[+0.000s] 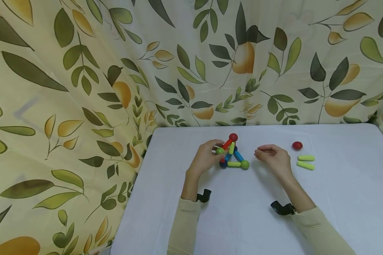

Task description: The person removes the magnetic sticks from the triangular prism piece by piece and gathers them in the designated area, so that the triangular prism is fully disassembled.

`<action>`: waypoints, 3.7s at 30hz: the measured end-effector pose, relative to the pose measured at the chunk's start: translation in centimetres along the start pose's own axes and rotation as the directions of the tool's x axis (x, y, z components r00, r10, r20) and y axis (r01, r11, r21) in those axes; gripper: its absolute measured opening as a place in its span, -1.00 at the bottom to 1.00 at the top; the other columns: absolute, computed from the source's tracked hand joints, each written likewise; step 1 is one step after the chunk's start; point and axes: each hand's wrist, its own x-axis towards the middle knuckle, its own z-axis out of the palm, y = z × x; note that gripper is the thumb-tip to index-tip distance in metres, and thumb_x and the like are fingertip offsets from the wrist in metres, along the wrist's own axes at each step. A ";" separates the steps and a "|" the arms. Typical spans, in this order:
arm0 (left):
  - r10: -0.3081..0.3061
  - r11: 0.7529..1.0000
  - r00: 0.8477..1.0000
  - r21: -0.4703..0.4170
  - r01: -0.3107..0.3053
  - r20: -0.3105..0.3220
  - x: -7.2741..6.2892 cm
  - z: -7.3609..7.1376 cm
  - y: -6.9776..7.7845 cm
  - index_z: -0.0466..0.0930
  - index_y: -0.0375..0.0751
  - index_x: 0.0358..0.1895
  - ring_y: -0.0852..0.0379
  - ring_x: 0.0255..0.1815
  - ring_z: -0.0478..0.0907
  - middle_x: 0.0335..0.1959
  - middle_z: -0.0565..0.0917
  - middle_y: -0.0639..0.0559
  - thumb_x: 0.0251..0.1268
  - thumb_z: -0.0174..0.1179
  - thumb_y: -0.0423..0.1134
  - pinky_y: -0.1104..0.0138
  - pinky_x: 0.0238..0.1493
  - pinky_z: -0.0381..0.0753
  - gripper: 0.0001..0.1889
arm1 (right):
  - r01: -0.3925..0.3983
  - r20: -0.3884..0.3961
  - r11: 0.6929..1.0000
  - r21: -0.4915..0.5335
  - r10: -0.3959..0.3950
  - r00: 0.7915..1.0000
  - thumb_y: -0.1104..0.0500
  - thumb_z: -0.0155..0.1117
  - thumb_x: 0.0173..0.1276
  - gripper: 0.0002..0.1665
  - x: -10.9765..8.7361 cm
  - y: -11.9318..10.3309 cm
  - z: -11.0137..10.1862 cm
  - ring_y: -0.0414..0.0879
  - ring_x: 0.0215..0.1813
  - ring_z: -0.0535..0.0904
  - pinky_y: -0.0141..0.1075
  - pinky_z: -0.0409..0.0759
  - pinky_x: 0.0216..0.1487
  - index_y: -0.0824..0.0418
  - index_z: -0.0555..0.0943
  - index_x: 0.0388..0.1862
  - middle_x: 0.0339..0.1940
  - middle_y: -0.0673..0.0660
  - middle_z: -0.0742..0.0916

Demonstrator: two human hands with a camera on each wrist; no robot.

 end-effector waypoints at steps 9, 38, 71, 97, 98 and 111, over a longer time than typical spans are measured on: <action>-0.006 1.000 1.000 -0.006 0.006 0.012 0.1 0.1 -0.2 0.60 -0.14 0.33 0.22 0.09 0.58 0.20 0.67 0.05 0.36 0.43 -0.28 0.39 0.11 0.67 -0.51 | 0.007 0.066 0.999 0.033 -0.009 0.998 -0.08 0.38 0.50 -0.41 0.6 -1.4 1.5 -0.22 -0.07 0.80 -0.47 0.69 -0.03 0.33 0.58 0.25 0.09 0.32 0.77; 0.044 0.999 0.999 0.006 -0.044 0.000 0.3 0.0 -0.5 0.62 -0.17 0.29 0.22 0.08 0.61 0.15 0.70 0.03 0.34 0.45 -0.29 0.39 0.09 0.69 -0.54 | -0.093 0.229 0.985 0.144 0.058 0.972 0.00 0.30 0.57 -0.34 2.1 -1.8 6.4 0.09 0.10 0.75 -0.15 0.68 0.16 0.43 0.42 0.40 0.15 0.41 0.65; 0.012 1.000 1.000 -0.001 -0.012 0.003 0.1 -0.1 -0.4 0.62 -0.13 0.33 0.01 0.07 0.68 0.22 0.68 0.11 0.35 0.44 -0.27 0.42 -0.10 0.69 -0.51 | -0.173 0.160 0.977 0.123 0.152 0.975 -0.11 0.23 0.58 -0.34 2.7 -1.6 6.5 0.10 0.17 0.57 -0.27 0.65 0.20 0.32 0.48 0.42 0.21 0.34 0.63; 0.044 0.999 0.999 0.012 -0.045 0.019 0.1 -0.2 -0.3 0.61 -0.14 0.32 0.19 -0.01 0.68 0.16 0.70 0.03 0.35 0.44 -0.30 0.44 0.03 0.67 -0.51 | -0.187 0.052 0.938 0.291 0.180 0.982 -0.14 0.34 0.51 -0.37 3.7 -2.2 6.9 0.00 0.18 0.60 -0.30 0.64 0.23 0.24 0.56 0.35 0.19 0.14 0.66; 0.042 0.999 0.999 0.011 -0.042 0.020 0.1 -0.2 -0.3 0.61 -0.14 0.32 0.20 -0.02 0.68 0.17 0.70 0.03 0.35 0.44 -0.30 0.44 0.03 0.67 -0.52 | -0.188 0.040 0.939 0.287 0.184 0.982 -0.16 0.36 0.49 -0.36 3.8 -2.3 6.9 -0.02 0.16 0.59 -0.32 0.64 0.22 0.22 0.57 0.34 0.19 0.11 0.65; 0.082 0.997 0.996 0.001 -0.082 0.019 0.1 -0.2 -0.1 0.61 -0.22 0.30 0.10 0.01 0.68 0.16 0.70 -0.06 0.35 0.43 -0.35 0.18 0.14 0.71 -0.53 | -0.202 -0.054 0.932 0.302 0.228 0.972 -0.14 0.48 0.39 -0.45 4.0 -2.7 7.6 -0.16 0.05 0.62 -0.34 0.66 0.19 0.19 0.63 0.16 0.06 0.03 0.66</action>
